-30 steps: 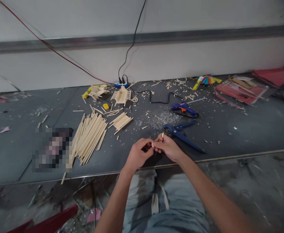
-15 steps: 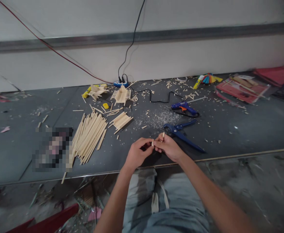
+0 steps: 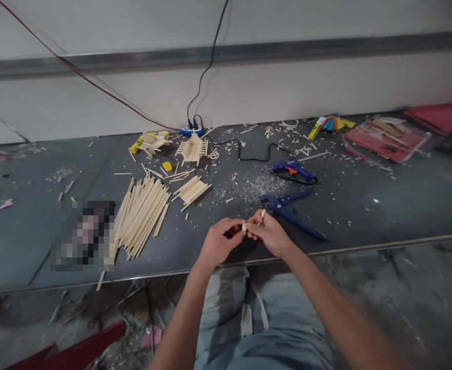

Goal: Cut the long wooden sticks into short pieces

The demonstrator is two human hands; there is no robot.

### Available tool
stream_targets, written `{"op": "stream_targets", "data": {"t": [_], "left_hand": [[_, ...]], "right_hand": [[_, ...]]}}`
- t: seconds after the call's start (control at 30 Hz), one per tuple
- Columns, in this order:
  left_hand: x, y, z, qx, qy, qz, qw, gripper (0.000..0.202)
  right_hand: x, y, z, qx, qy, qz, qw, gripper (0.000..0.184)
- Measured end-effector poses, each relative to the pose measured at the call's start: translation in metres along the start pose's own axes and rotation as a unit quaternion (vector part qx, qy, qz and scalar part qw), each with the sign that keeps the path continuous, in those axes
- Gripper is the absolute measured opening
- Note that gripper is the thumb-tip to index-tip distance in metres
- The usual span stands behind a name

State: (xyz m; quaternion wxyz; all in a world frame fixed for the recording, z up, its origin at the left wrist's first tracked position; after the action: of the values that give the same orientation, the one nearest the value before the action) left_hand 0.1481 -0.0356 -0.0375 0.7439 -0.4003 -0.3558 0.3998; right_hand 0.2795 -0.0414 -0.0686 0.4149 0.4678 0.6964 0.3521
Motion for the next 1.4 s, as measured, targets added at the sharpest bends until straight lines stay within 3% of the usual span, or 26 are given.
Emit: {"op": "stream_targets", "data": {"t": [1.4], "left_hand": [[0.0017,-0.0075,-0.0006,0.036,0.019,0.002,0.999,0.019]], "right_hand": [[-0.0012,0.0001,0.0005,-0.035,-0.019,-0.015,0.999,0.038]]}}
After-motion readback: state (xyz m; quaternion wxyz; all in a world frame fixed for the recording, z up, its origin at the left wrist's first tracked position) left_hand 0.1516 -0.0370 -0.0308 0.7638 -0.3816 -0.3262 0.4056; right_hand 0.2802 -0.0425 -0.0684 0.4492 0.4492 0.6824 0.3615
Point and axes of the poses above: each hand's wrist, its own x-axis towards the middle knuckle, its own z-axis out of the back of the hand, y = z × x, the point moved 5 cm from there along x, towards the middle knuckle, and after that the axes turned 7 degrees about -z, right-handed, at the moved point
